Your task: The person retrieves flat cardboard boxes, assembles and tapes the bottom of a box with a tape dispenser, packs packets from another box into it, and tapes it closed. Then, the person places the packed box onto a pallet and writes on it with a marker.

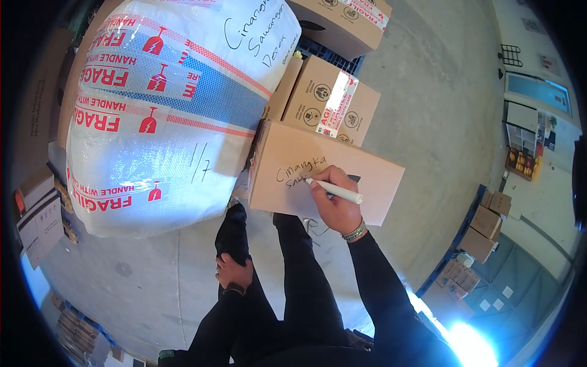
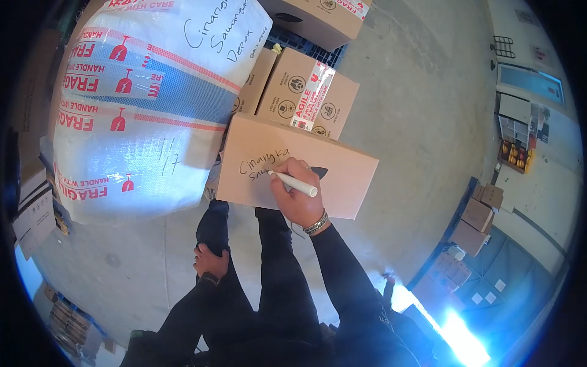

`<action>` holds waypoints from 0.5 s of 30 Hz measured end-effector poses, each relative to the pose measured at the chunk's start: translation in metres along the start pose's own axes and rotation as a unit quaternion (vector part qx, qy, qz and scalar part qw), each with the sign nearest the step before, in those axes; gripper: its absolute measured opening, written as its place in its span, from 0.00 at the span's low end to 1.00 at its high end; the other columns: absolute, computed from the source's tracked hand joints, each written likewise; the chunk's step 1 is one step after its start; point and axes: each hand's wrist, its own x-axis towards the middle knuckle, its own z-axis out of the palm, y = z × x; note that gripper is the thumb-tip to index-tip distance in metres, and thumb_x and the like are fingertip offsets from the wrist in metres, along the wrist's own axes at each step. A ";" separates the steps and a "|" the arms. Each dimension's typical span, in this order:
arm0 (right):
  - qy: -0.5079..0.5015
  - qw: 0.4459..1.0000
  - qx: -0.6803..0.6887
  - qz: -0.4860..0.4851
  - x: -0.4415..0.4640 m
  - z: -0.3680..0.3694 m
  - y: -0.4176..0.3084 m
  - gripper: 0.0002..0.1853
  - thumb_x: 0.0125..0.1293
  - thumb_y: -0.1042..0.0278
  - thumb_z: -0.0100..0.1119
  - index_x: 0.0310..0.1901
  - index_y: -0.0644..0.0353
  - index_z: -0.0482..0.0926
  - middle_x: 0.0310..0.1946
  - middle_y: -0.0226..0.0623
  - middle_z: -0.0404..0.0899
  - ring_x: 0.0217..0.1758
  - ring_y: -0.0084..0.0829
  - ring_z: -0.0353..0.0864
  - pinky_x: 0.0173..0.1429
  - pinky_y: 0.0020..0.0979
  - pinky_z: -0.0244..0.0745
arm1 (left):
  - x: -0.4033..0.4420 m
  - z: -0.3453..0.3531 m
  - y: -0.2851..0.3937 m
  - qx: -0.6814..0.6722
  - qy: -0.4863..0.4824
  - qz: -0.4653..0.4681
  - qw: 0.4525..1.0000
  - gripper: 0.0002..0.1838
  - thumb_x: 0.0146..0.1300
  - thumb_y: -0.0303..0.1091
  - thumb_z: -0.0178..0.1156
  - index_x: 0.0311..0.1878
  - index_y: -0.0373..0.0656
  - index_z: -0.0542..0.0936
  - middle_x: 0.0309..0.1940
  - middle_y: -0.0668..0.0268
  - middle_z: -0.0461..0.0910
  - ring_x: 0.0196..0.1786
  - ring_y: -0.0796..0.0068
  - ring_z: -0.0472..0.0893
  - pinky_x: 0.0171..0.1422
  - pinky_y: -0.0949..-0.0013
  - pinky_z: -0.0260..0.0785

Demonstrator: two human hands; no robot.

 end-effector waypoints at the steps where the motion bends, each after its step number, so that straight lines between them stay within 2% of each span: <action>1: 0.000 1.000 0.000 0.000 0.000 0.000 0.000 0.03 0.61 0.75 0.63 0.34 0.63 0.78 0.25 0.40 0.77 0.31 0.37 0.76 0.38 0.35 0.73 | 0.000 0.001 -0.001 0.000 0.000 0.000 1.000 0.35 0.56 0.54 0.66 0.55 0.37 0.64 0.52 0.48 0.71 0.54 0.43 0.80 0.56 0.42 0.72; 7: 0.039 0.997 0.021 0.055 -0.001 -0.012 0.006 0.03 0.59 0.76 0.64 0.34 0.63 0.79 0.26 0.40 0.78 0.30 0.38 0.76 0.37 0.36 0.72 | 0.001 0.001 -0.002 0.002 0.006 0.005 1.000 0.35 0.56 0.54 0.66 0.54 0.38 0.65 0.51 0.49 0.72 0.54 0.43 0.80 0.55 0.42 0.72; 9: 0.025 1.000 -0.010 0.009 0.001 -0.016 0.012 0.03 0.59 0.75 0.65 0.33 0.62 0.79 0.25 0.39 0.79 0.30 0.37 0.76 0.37 0.37 0.71 | 0.000 0.000 0.000 0.004 0.005 0.003 1.000 0.34 0.56 0.55 0.66 0.53 0.38 0.65 0.51 0.49 0.72 0.54 0.44 0.80 0.55 0.43 0.72; 15: 0.018 0.998 -0.036 -0.048 0.007 -0.014 0.008 0.04 0.58 0.73 0.66 0.32 0.60 0.80 0.24 0.35 0.79 0.30 0.36 0.76 0.37 0.37 0.70 | -0.002 -0.005 0.004 0.006 0.007 -0.002 1.000 0.34 0.56 0.55 0.66 0.53 0.39 0.65 0.51 0.50 0.72 0.54 0.45 0.80 0.55 0.43 0.73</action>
